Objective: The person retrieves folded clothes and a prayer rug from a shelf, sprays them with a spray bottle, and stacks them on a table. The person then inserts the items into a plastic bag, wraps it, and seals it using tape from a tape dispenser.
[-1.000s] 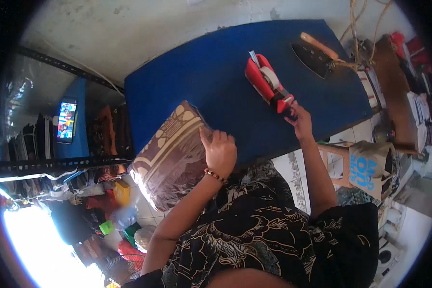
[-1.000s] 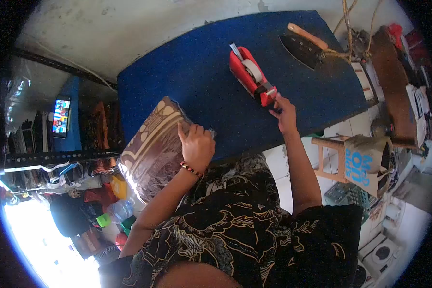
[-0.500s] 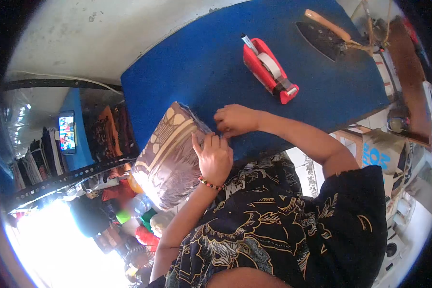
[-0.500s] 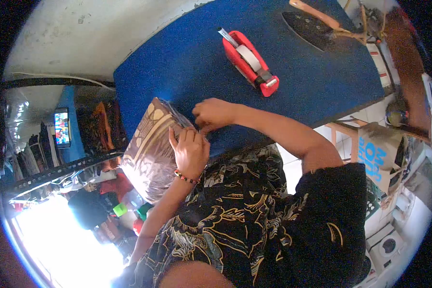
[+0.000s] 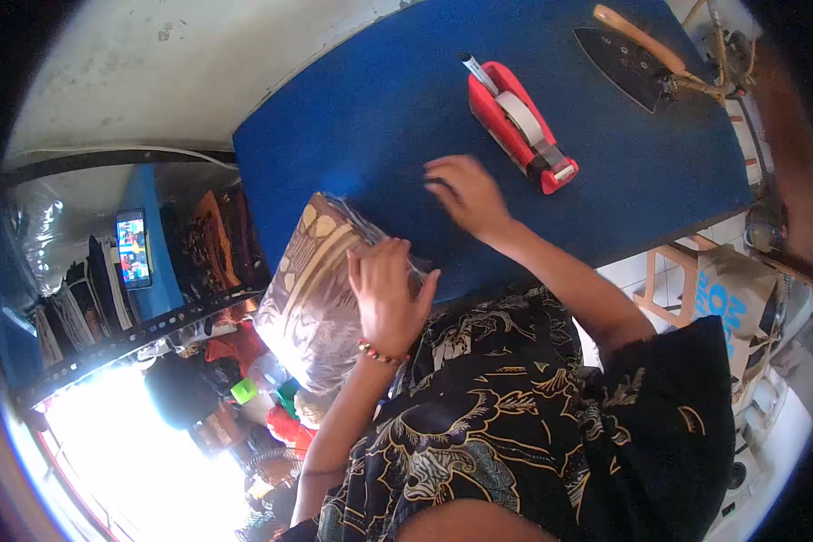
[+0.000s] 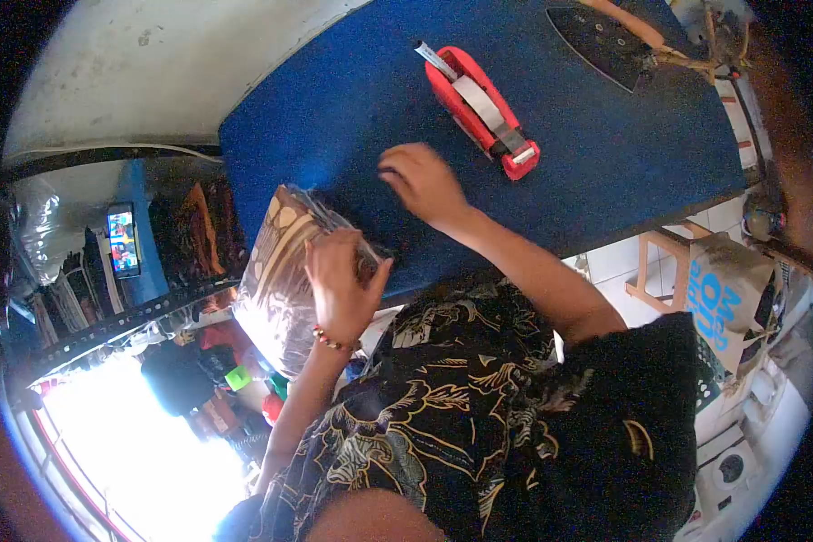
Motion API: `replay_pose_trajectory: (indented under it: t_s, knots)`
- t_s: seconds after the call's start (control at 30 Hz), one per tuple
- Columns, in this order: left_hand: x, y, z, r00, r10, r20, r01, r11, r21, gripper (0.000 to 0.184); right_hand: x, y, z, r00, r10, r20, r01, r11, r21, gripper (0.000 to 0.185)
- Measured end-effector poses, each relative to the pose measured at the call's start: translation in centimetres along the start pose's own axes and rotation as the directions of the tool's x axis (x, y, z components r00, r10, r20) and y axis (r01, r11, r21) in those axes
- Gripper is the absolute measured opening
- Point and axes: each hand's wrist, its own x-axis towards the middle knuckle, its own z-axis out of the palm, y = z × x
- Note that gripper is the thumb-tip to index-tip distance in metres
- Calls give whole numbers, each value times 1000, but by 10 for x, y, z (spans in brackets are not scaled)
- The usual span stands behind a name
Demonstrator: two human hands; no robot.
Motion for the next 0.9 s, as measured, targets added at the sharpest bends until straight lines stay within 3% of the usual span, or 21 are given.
replay_pose_trajectory:
  t_s: [0.07,0.13,0.17,0.23,0.33,0.37,0.4,0.43,0.5,0.53,0.57,0.6,0.63,0.67,0.7,0.77,0.83,0.9]
  knots:
    - [-1,-10,-19,993,-62,-104,48,990,-134,40,-8,-26,-62,972,-35,-234,-58,924,-379,30]
    - [-1,-28,-28,975,-148,-168,126,983,-136,40,-19,-9,-81,769,-15,-639,-326,850,-413,28]
    - [1,-36,-32,962,-187,-200,162,977,-136,41,-24,5,-80,731,157,-664,-379,903,-204,30]
    - [19,-46,-38,999,9,-37,-11,999,-53,39,-28,37,-75,635,490,-598,-446,864,234,35]
    - [54,-52,-29,927,290,238,-304,953,22,37,-1,67,-100,716,621,-320,-624,774,106,43]
    - [63,-55,-22,868,370,332,-400,916,26,37,9,76,-108,787,552,-277,-604,781,-158,41]
    - [68,-61,-14,831,352,431,-372,927,-42,42,19,84,-117,845,491,-211,-532,739,-413,40]
    - [72,-57,-14,782,281,556,-357,934,30,41,27,88,-126,885,447,-126,-418,647,-638,38]
    - [80,-47,-17,645,109,757,-361,916,176,38,52,73,-136,675,734,68,-666,647,-371,31]
    - [79,-49,-13,687,150,711,-370,914,165,41,57,68,-142,545,815,194,-780,578,-237,28]
    - [73,-56,-7,724,191,663,-379,913,151,44,49,69,-147,592,788,167,-805,588,78,27]
    - [69,-61,-3,760,228,608,-384,913,137,49,36,72,-151,636,761,126,-739,554,384,27]
    - [68,-64,-3,846,281,452,-373,919,127,48,25,75,-151,673,736,76,-593,475,650,27]
    - [63,-67,-3,905,314,287,-358,927,113,47,12,68,-147,590,805,-65,-434,384,815,21]
    - [54,-70,-4,939,324,117,-336,937,97,45,-3,59,-147,559,825,-89,-469,402,787,22]
    - [40,-75,-26,976,218,-3,-216,971,102,34,-26,47,-153,505,853,-133,-537,431,725,23]
    - [22,-93,-35,986,77,-147,-59,991,120,31,-37,52,-157,471,879,-72,-699,421,578,26]
    - [-2,-119,-37,987,-85,-137,102,988,119,33,-43,57,-155,432,901,34,-785,357,507,31]
